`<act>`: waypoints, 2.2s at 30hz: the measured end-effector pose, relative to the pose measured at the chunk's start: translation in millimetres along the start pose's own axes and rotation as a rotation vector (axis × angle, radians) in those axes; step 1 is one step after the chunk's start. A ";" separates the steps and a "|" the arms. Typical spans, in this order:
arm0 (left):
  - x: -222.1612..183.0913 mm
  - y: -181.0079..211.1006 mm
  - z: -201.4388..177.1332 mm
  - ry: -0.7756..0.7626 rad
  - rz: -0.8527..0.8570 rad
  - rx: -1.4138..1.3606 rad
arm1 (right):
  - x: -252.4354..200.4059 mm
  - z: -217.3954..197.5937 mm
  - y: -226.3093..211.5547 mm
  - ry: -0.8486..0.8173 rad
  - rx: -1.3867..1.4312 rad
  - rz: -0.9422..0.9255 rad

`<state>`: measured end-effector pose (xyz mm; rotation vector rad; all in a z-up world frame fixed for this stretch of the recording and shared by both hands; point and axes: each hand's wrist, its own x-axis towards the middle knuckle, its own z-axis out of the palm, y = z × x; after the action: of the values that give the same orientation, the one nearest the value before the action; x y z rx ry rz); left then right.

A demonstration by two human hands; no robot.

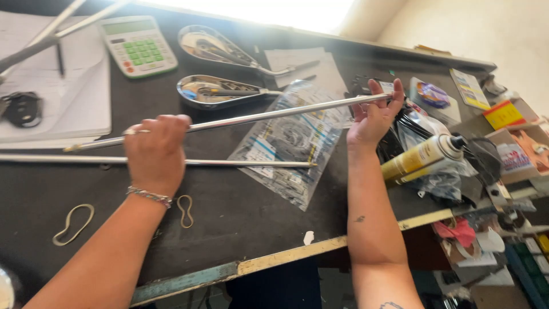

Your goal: The person is assembling a side-view mirror for a vehicle, specifically connecting the support rods to the mirror housing and using a lubricant spray to facilitate the connection.

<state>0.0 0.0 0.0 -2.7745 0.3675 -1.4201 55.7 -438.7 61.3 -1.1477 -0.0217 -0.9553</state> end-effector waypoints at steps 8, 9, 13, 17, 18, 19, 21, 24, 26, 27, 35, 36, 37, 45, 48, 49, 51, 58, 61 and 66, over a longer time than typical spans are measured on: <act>11.5 13.2 -25.5 0.090 0.036 0.005 | -8.1 4.5 -2.7 0.100 -0.027 0.102; 15.4 19.0 -32.2 0.087 0.073 -0.017 | -7.8 7.4 1.7 0.119 -0.077 0.170; 13.6 29.6 -37.6 0.027 0.136 -0.013 | -15.7 1.5 21.3 0.126 -0.200 0.240; 11.7 47.8 -49.6 -0.015 0.199 -0.060 | -40.3 17.4 9.8 0.015 -1.111 -0.266; 9.8 52.0 -49.5 -0.014 0.212 -0.085 | -54.0 32.0 -8.1 -0.097 -1.237 -0.571; 8.8 55.9 -47.7 -0.020 0.201 -0.077 | -70.6 45.3 -16.8 -0.112 -1.231 -0.571; 5.7 61.5 -44.6 -0.002 0.223 -0.154 | -106.5 71.3 -34.0 -0.766 -0.870 -0.691; 2.5 70.2 -42.2 -0.027 0.258 -0.178 | -150.0 87.4 -33.9 -1.189 -0.863 -0.867; -0.2 73.5 -40.3 0.007 0.263 -0.195 | -148.6 81.2 -23.4 -1.264 -0.822 -0.844; -1.2 76.3 -38.6 0.052 0.267 -0.222 | -146.9 77.4 -18.2 -1.337 -0.793 -0.827; 23.9 55.8 -72.8 0.113 0.174 -0.130 | -60.0 27.7 14.5 -1.252 -1.024 -0.832; 28.0 50.9 -76.3 0.118 0.176 -0.125 | -50.9 21.6 15.4 -1.224 -1.036 -0.829; 32.8 43.6 -82.2 0.110 0.173 -0.124 | -55.8 26.7 3.7 -1.231 -1.032 -0.823; 51.4 16.6 -94.4 0.276 -0.196 -0.885 | -42.4 21.8 -1.9 -0.899 -1.117 -0.921; 44.4 38.9 -106.7 0.332 -0.190 -1.192 | -46.3 29.6 -8.1 -0.779 -1.054 -1.025; 44.4 44.5 -113.0 0.328 -0.190 -1.195 | -49.0 32.9 -8.6 -0.778 -1.058 -1.021; 43.1 56.2 -125.6 0.255 -0.133 -1.421 | -55.3 37.8 -9.4 -0.718 -0.958 -1.013; 33.6 65.3 -115.9 0.242 -0.067 -1.393 | -60.6 35.9 21.5 -0.804 -0.937 -0.914; 31.7 65.5 -115.0 0.223 -0.050 -1.376 | -62.2 37.4 19.1 -0.811 -0.957 -0.909; 27.6 67.6 -105.7 0.165 0.029 -1.425 | -65.8 43.1 12.3 -0.824 -0.911 -0.874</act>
<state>-83.0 -60.6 77.2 -3.3890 2.1226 -1.7788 41.7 -363.1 40.8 -2.4306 -0.8917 -1.2021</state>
